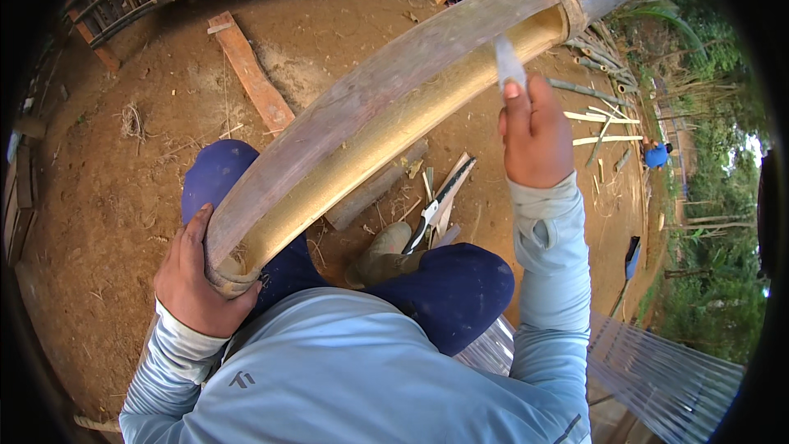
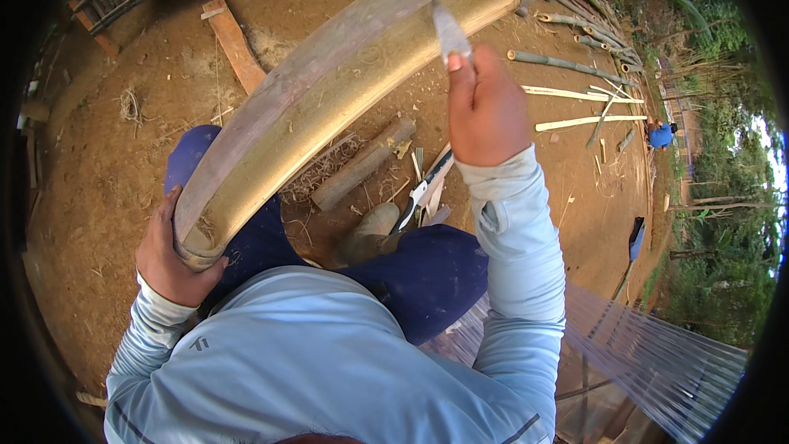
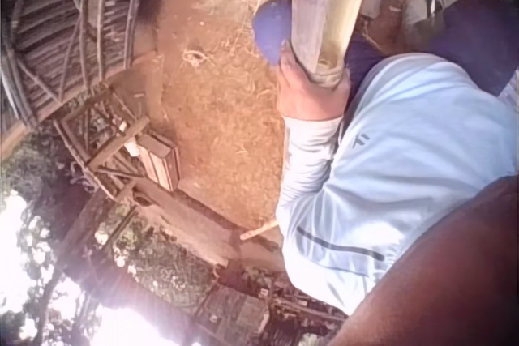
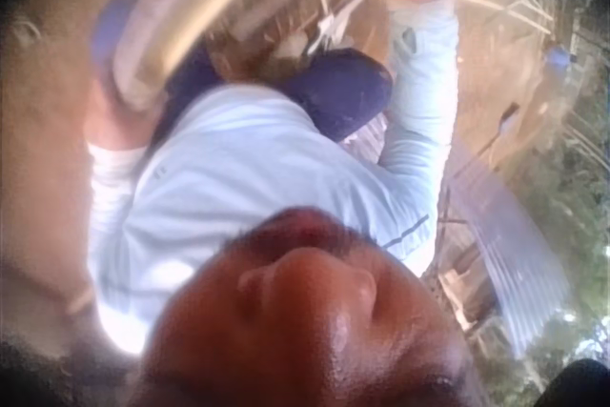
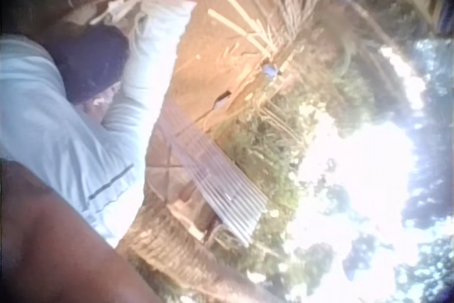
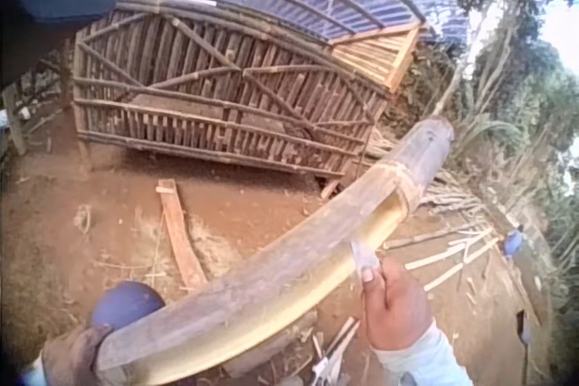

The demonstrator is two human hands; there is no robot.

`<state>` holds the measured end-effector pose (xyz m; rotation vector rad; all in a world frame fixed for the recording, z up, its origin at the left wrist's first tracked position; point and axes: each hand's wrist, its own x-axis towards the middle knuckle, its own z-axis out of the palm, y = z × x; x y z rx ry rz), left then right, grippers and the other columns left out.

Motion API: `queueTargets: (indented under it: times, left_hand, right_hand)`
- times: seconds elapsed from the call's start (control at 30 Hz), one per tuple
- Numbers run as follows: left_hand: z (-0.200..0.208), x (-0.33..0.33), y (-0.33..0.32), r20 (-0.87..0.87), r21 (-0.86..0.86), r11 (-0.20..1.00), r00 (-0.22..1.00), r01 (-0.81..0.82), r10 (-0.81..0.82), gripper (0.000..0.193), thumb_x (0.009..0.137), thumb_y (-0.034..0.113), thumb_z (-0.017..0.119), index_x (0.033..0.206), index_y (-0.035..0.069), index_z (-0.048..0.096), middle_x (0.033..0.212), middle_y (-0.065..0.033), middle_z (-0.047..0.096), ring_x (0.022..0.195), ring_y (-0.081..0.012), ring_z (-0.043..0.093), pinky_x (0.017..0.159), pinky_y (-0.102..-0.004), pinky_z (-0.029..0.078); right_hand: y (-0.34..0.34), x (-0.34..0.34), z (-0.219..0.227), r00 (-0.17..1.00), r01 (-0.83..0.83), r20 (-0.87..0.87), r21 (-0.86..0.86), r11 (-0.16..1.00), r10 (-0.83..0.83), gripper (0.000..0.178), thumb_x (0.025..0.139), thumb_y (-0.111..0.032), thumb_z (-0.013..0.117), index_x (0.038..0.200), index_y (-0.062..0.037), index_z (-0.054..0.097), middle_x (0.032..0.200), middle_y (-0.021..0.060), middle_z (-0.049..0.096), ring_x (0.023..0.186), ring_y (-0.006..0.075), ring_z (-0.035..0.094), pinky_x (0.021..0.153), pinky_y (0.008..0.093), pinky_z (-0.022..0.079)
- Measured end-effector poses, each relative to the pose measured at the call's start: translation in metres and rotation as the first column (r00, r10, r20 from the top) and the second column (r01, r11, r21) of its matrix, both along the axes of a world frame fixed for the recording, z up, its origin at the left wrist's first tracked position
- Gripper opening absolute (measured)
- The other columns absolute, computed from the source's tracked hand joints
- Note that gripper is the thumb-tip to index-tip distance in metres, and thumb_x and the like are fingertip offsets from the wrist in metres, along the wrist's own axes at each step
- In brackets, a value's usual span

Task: The person uses a knife to carve and smooth the interior of a split bamboo pole. They hold the pole on their lap, scrape the inner surface repeatedly, and rotate the pole to access different sections.

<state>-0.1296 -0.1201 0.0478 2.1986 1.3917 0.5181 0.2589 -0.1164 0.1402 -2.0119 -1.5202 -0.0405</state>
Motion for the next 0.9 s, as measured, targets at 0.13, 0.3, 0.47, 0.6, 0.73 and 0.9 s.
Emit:
queueTargets:
  times: [0.13, 0.3, 0.47, 0.6, 0.73, 0.9]
  left_hand:
    - [0.0, 0.0, 0.003, 0.006, -0.003, 1.0, 1.0, 0.009, -0.009, 0.103, 0.053, 0.012, 0.09, 0.145, -0.001, 0.044, 0.135, -0.0244, 0.06, 0.12, -0.0432, 0.062, 0.103, -0.0455, 0.051]
    - [-0.003, -0.001, 0.003, 0.011, 0.083, 0.996, 1.0, 0.024, -0.025, 0.101, 0.054, 0.014, 0.09, 0.144, 0.0, 0.046, 0.127, -0.0239, 0.063, 0.109, -0.0433, 0.066, 0.094, -0.0453, 0.055]
    - [-0.004, -0.005, 0.004, -0.015, 0.077, 0.997, 1.0, 0.022, -0.021, 0.101, 0.054, 0.014, 0.09, 0.144, 0.0, 0.045, 0.128, -0.0234, 0.062, 0.109, -0.0434, 0.066, 0.093, -0.0456, 0.055]
    - [-0.008, -0.01, 0.006, -0.039, 0.11, 0.993, 0.999, 0.036, -0.032, 0.102, 0.053, 0.015, 0.089, 0.144, 0.0, 0.045, 0.13, -0.0226, 0.062, 0.109, -0.0431, 0.066, 0.093, -0.0459, 0.055]
    - [-0.011, -0.013, 0.007, -0.025, 0.124, 0.992, 0.999, 0.038, -0.035, 0.102, 0.053, 0.016, 0.089, 0.143, -0.001, 0.045, 0.13, -0.0223, 0.062, 0.11, -0.0431, 0.066, 0.094, -0.0459, 0.055]
    - [-0.012, -0.011, 0.008, -0.019, 0.139, 0.989, 0.999, 0.048, -0.046, 0.101, 0.054, 0.016, 0.089, 0.143, -0.001, 0.045, 0.131, -0.0225, 0.062, 0.111, -0.0428, 0.066, 0.095, -0.0457, 0.055]
  right_hand:
    - [0.002, 0.001, -0.003, 1.0, 0.022, 0.021, -0.019, 1.0, -0.021, 0.027, 0.105, -0.023, 0.054, 0.088, -0.0027, 0.05, 0.072, 0.0229, 0.054, 0.064, 0.045, 0.053, 0.058, 0.0474, 0.042]
    - [0.001, -0.009, -0.015, 0.999, -0.01, -0.04, -0.057, 0.998, 0.007, 0.028, 0.105, -0.023, 0.055, 0.088, -0.002, 0.05, 0.073, 0.0233, 0.054, 0.064, 0.0448, 0.052, 0.057, 0.0473, 0.041]
    - [0.003, -0.011, -0.023, 0.994, -0.034, -0.103, -0.095, 0.995, 0.024, 0.028, 0.105, -0.023, 0.055, 0.088, -0.0016, 0.049, 0.071, 0.0218, 0.053, 0.06, 0.041, 0.049, 0.056, 0.0451, 0.041]
    - [0.001, -0.016, -0.029, 0.972, -0.07, -0.232, -0.11, 0.991, 0.043, 0.028, 0.108, -0.025, 0.052, 0.088, -0.0056, 0.048, 0.064, 0.0063, 0.049, 0.052, 0.0174, 0.044, 0.047, 0.0308, 0.036]
    - [-0.002, -0.025, -0.027, 0.935, -0.1, -0.349, -0.099, 0.99, 0.059, 0.028, 0.109, -0.026, 0.05, 0.088, -0.008, 0.048, 0.061, -0.0013, 0.049, 0.049, 0.0066, 0.044, 0.044, 0.0239, 0.035]
    - [-0.013, -0.031, -0.033, 0.986, -0.146, -0.102, -0.17, 0.975, 0.13, 0.028, 0.109, -0.027, 0.051, 0.09, -0.0062, 0.049, 0.061, 0.0023, 0.051, 0.052, 0.011, 0.049, 0.049, 0.0283, 0.039]
